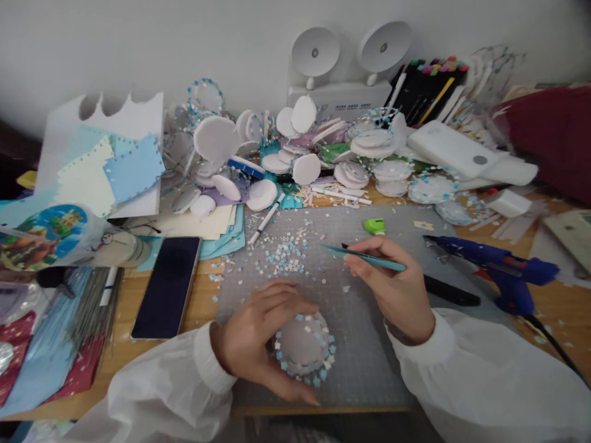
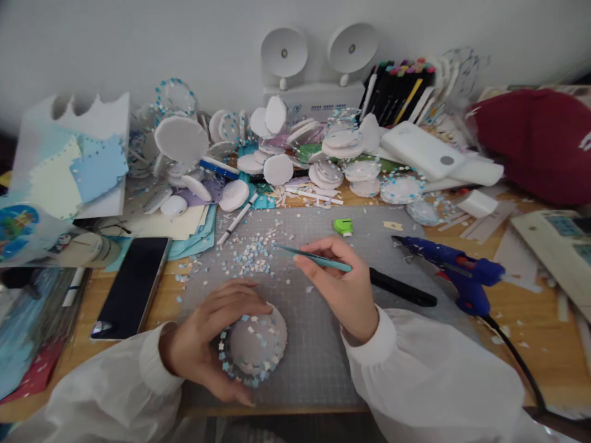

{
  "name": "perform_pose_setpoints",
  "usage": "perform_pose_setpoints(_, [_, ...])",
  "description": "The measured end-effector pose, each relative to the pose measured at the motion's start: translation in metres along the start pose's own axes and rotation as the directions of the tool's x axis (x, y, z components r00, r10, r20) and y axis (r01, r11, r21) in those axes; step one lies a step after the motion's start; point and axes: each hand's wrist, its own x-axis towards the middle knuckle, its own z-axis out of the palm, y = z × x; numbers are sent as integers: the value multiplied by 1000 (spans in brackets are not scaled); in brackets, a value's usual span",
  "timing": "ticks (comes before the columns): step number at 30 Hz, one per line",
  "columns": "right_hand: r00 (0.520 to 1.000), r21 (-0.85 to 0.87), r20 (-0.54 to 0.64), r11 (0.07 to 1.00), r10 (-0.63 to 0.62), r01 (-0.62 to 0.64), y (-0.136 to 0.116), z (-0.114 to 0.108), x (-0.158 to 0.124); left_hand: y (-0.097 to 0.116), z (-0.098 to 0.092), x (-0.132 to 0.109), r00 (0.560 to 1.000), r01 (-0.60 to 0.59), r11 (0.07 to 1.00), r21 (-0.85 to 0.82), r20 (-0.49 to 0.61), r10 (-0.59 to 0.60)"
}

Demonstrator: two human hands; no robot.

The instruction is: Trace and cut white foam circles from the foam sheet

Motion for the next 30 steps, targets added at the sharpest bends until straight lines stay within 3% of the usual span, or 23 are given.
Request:
perform_pose_setpoints(9, [1000, -1, -3, 1000, -10, 10, 2, 0, 1, -3, 0, -5, 998, 53, 999, 7, -35, -53])
perform_pose_setpoints(15, [1000, -9, -20, 1000, -2, 2, -1, 1, 1, -3, -3, -6, 981, 188, 980, -69, 67, -183])
perform_pose_setpoints(24, [1000, -20, -7, 1000, -21, 20, 0, 0, 1, -1, -4, -2, 979, 168, 981, -95, 130, -155])
perform_pose_setpoints(27, [999, -31, -1, 999, -35, 35, -1, 1, 1, 5, -11, 1, 989, 149, 977, -149, 33, -146])
perform_pose_setpoints(30, [997, -49, -2, 996, -73, 73, -1, 1, 2, 29, -19, 0, 955, 170, 983, -62, -236, -180])
